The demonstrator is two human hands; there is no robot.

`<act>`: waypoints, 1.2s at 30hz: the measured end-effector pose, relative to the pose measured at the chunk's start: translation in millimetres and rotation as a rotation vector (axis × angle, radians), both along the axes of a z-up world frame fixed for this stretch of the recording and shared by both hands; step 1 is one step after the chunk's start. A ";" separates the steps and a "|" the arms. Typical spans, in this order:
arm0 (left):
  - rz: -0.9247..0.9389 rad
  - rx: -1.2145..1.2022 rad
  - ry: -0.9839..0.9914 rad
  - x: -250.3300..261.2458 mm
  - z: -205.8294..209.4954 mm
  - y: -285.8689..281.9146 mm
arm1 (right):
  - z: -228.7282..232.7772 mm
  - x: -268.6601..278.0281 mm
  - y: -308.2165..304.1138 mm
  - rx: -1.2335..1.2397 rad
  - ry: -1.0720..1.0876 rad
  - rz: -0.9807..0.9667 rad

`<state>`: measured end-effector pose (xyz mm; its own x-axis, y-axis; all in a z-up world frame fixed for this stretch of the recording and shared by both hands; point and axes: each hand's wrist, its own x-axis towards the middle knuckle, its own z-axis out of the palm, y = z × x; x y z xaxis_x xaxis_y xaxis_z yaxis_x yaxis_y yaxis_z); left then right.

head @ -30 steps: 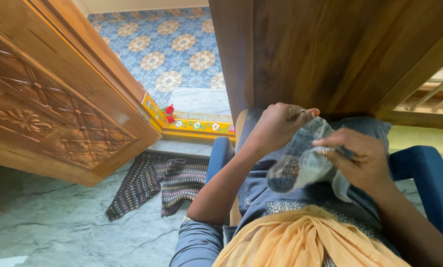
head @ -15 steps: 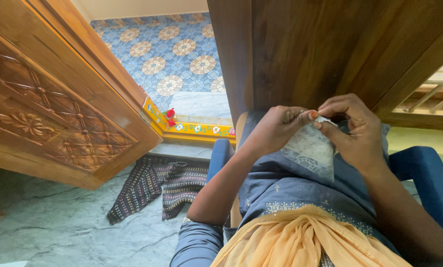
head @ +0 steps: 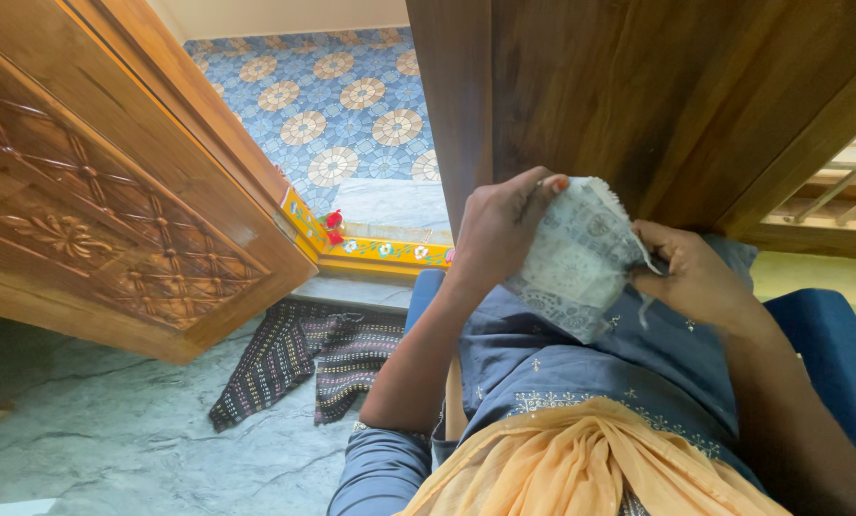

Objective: The person wipes the surface of a wooden door using a patterned cloth. They move the cloth back and forth across the door's surface, occasionally adjusting the cloth in their hands to continue cleaning different sections.

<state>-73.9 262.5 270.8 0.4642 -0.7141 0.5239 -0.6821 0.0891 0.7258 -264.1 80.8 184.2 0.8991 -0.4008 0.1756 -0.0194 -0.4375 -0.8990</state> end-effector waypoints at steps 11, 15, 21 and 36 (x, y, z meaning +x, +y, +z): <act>0.092 -0.028 -0.154 14.6 -1.1 0.5 | 19.6 -11.3 8.2 -0.309 0.211 -0.289; 0.041 0.104 -0.088 1.8 -6.5 -10.8 | 23.1 8.2 36.3 -0.227 -0.333 -0.170; -0.047 0.291 -0.004 -3.4 -11.0 -13.2 | 7.9 29.3 38.9 -0.041 -0.488 -0.179; -0.064 -0.448 -0.040 7.7 -6.8 -1.7 | -33.5 -57.7 -42.5 0.180 -0.925 -0.363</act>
